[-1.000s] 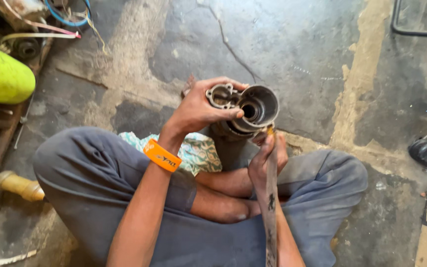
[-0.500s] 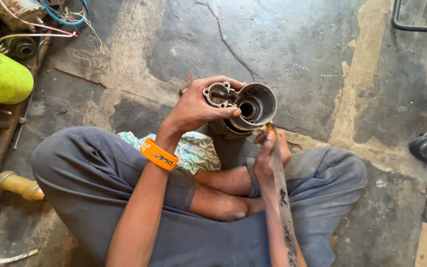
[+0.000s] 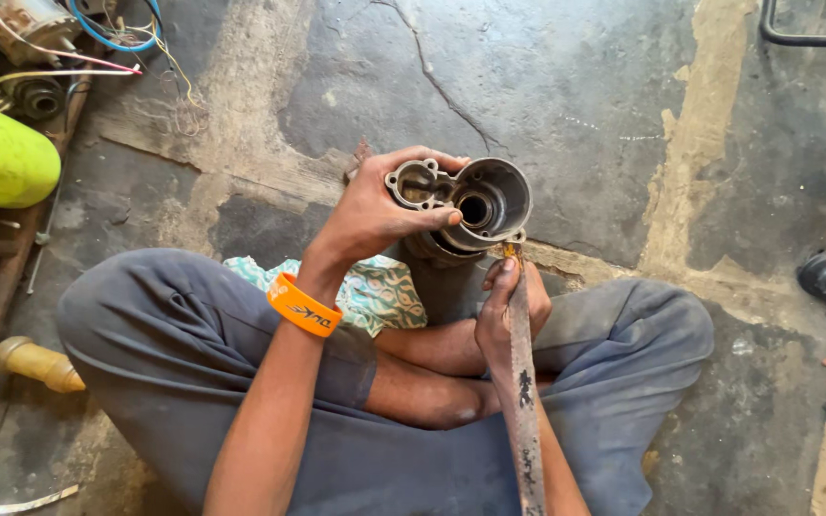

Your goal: The person sits on the workshop floor holding a cast metal pump housing and files its edge with a long flat file, rotating the part to file different sides and occasionally pausing to look at the worked surface.

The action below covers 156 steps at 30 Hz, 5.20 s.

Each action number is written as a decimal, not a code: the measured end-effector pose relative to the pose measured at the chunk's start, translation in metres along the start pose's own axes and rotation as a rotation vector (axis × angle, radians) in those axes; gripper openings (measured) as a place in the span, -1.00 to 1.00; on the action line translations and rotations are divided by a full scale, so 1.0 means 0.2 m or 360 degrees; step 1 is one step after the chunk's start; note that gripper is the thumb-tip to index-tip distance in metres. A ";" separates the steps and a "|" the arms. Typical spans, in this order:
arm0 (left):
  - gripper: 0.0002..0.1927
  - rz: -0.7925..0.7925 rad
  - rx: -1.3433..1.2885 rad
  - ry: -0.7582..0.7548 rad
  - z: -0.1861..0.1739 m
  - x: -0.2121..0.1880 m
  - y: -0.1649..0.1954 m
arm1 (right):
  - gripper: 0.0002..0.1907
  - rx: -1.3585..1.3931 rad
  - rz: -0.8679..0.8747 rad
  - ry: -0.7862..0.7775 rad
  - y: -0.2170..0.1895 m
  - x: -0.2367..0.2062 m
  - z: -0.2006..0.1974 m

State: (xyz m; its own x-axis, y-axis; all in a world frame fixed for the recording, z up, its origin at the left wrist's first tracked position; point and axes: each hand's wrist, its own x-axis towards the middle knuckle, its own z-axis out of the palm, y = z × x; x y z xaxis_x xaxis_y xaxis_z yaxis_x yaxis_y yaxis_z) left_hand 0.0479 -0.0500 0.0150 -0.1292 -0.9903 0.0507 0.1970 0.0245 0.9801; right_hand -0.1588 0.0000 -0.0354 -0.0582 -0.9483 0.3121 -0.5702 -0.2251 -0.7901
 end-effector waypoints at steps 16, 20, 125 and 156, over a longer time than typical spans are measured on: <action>-0.38 -0.0068 -0.0043 0.0256 0.08 -0.07 -0.03 | -0.64 0.0118 -0.0052 -0.0075 0.05 0.02 0.00; 0.00 0.0063 0.0040 0.0304 0.10 -0.09 0.01 | -0.60 0.0147 0.0140 0.0024 0.06 0.04 0.00; -0.15 -0.0496 0.1446 0.0020 0.03 0.11 0.35 | -0.75 0.1413 0.0630 -0.0288 -0.05 0.28 -0.15; -0.21 -0.0039 0.1947 0.0554 0.33 -0.15 0.18 | -0.83 0.2065 0.0959 0.0030 0.00 0.14 0.08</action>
State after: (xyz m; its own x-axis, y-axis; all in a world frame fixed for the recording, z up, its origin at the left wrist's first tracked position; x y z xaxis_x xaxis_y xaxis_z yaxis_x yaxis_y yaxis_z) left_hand -0.0049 -0.0105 0.0606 0.1772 -0.9712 0.1593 -0.8478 -0.0684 0.5260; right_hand -0.1474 -0.0294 -0.0351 -0.0342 -0.9703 -0.2395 0.6839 0.1521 -0.7136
